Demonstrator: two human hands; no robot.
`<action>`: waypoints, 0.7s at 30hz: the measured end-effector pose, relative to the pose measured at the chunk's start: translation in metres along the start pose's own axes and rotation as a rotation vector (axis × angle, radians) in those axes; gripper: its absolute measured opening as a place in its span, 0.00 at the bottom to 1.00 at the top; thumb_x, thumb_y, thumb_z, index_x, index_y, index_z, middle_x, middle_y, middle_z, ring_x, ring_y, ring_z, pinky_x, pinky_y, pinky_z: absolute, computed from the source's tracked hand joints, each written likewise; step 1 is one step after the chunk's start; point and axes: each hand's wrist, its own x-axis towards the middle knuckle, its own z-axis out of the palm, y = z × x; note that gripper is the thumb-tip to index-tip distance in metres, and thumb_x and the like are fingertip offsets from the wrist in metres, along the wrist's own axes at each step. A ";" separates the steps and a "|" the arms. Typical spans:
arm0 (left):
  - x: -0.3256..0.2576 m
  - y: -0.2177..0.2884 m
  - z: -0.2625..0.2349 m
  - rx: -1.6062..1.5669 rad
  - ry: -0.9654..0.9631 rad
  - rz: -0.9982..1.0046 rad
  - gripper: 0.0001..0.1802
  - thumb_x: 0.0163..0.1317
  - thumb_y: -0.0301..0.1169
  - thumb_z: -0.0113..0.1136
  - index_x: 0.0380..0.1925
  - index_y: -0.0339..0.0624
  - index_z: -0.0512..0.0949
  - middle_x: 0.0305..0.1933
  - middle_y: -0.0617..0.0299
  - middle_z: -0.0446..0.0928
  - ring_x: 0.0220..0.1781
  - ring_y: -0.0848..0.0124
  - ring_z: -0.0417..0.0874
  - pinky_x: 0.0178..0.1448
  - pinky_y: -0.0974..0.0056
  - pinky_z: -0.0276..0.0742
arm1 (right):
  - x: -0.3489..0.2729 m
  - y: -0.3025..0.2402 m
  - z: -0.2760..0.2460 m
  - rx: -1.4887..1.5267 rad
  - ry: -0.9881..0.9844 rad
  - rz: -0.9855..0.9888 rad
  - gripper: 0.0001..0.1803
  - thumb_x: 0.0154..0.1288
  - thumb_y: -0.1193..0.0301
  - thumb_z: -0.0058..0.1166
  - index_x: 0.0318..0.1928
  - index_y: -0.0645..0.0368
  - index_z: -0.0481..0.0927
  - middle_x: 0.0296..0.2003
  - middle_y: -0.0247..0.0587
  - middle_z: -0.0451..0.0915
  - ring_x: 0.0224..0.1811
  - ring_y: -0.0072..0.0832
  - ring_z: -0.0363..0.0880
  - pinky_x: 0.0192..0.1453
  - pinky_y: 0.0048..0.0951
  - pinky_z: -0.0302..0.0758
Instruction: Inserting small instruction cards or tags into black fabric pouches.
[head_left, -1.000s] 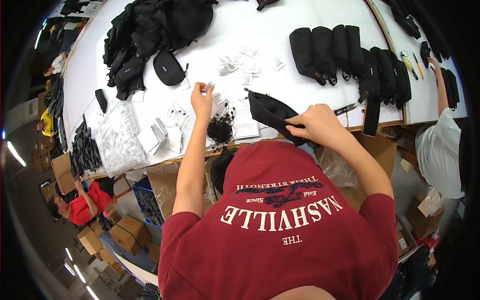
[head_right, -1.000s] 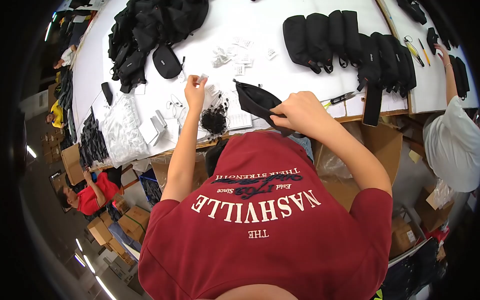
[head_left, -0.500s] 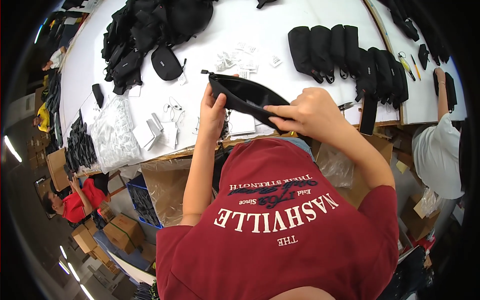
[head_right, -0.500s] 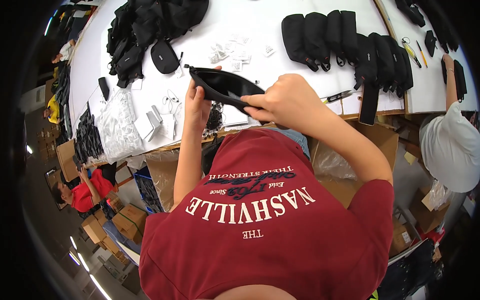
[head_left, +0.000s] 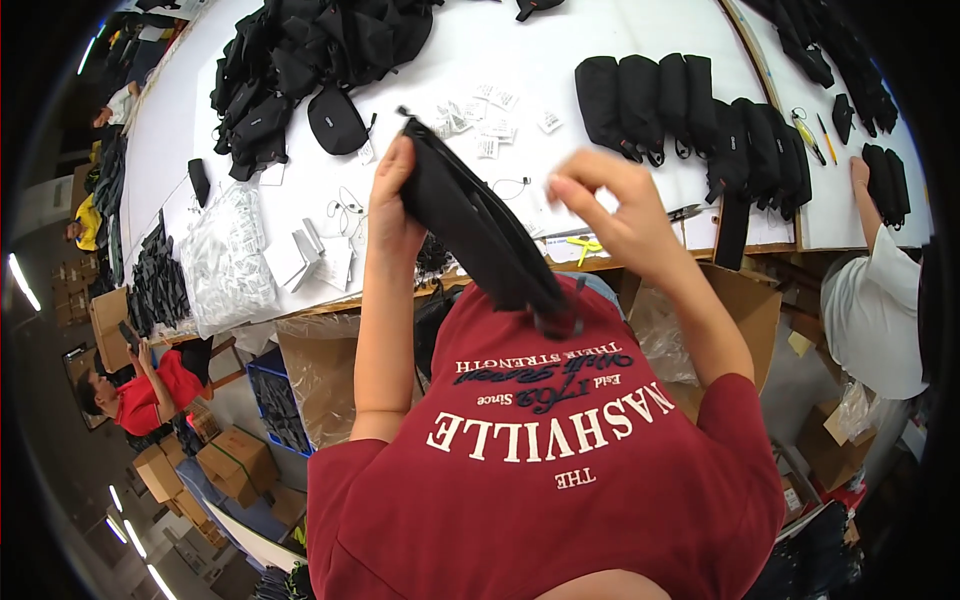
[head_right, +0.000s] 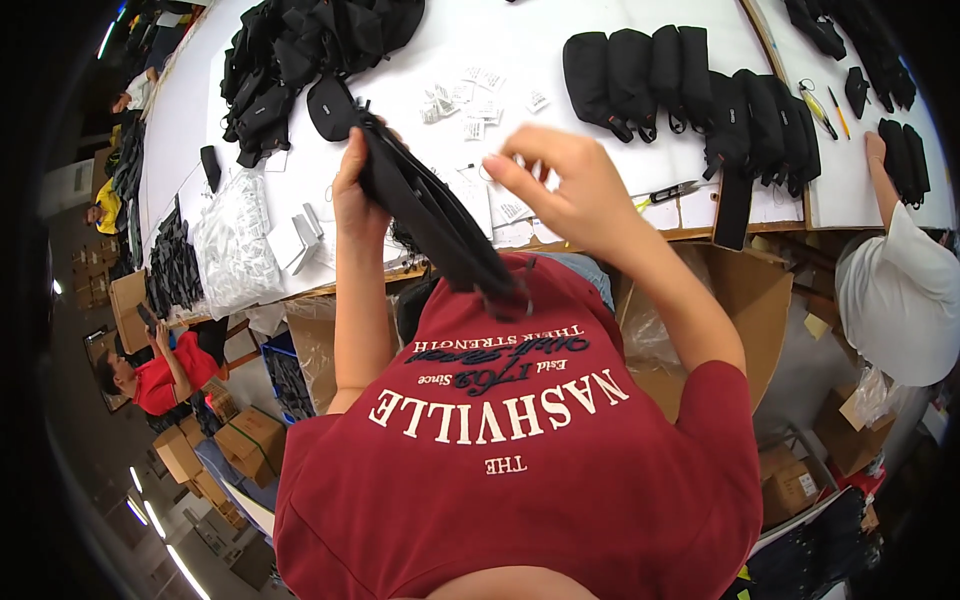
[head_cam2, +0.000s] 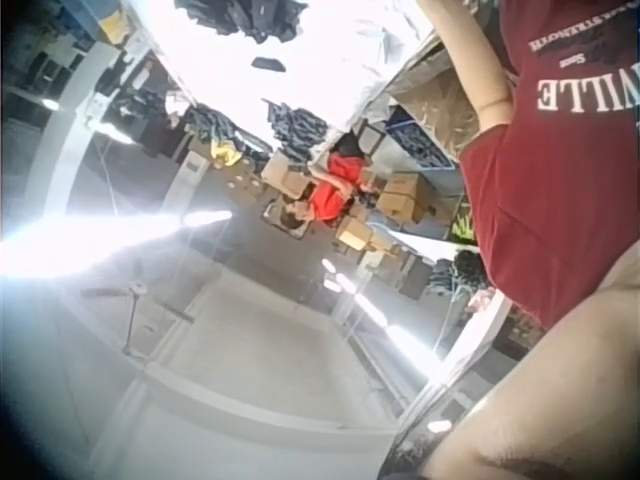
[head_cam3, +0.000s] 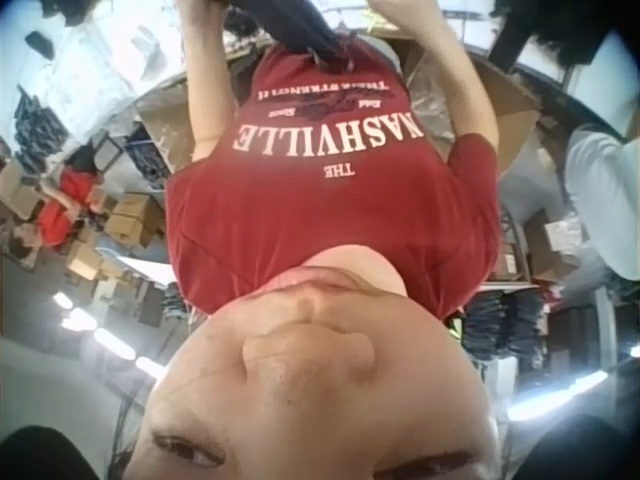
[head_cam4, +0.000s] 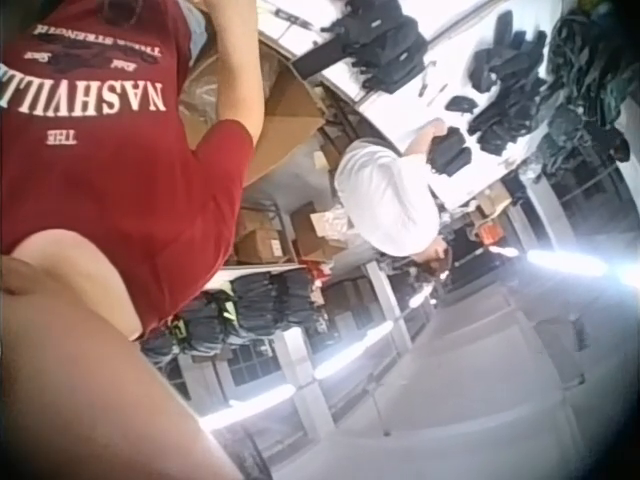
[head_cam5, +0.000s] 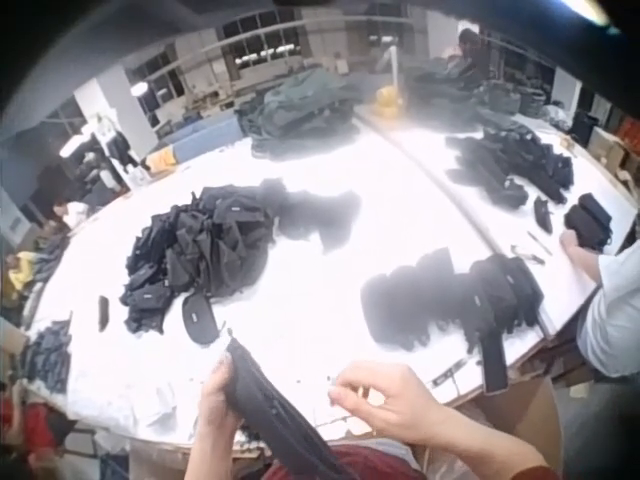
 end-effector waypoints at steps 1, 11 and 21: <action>0.001 -0.003 0.011 0.156 0.035 -0.005 0.19 0.67 0.41 0.51 0.47 0.35 0.72 0.39 0.56 0.77 0.41 0.69 0.80 0.46 0.66 0.78 | 0.010 -0.005 0.001 -0.037 0.074 -0.083 0.10 0.65 0.65 0.54 0.39 0.59 0.80 0.37 0.41 0.79 0.26 0.23 0.77 0.28 0.23 0.72; 0.001 -0.007 0.053 0.217 -0.139 -0.218 0.16 0.65 0.39 0.56 0.45 0.38 0.76 0.35 0.66 0.78 0.34 0.82 0.78 0.39 0.77 0.74 | 0.045 -0.032 -0.012 -0.289 -0.074 -0.193 0.07 0.61 0.68 0.56 0.38 0.55 0.77 0.31 0.36 0.79 0.29 0.31 0.78 0.34 0.29 0.74; 0.000 -0.018 0.041 0.211 -0.182 -0.227 0.21 0.66 0.45 0.50 0.46 0.36 0.71 0.38 0.53 0.77 0.40 0.68 0.82 0.44 0.66 0.79 | 0.022 -0.030 -0.007 -0.019 -0.369 0.018 0.30 0.53 0.67 0.62 0.55 0.57 0.63 0.33 0.45 0.73 0.29 0.30 0.70 0.33 0.29 0.70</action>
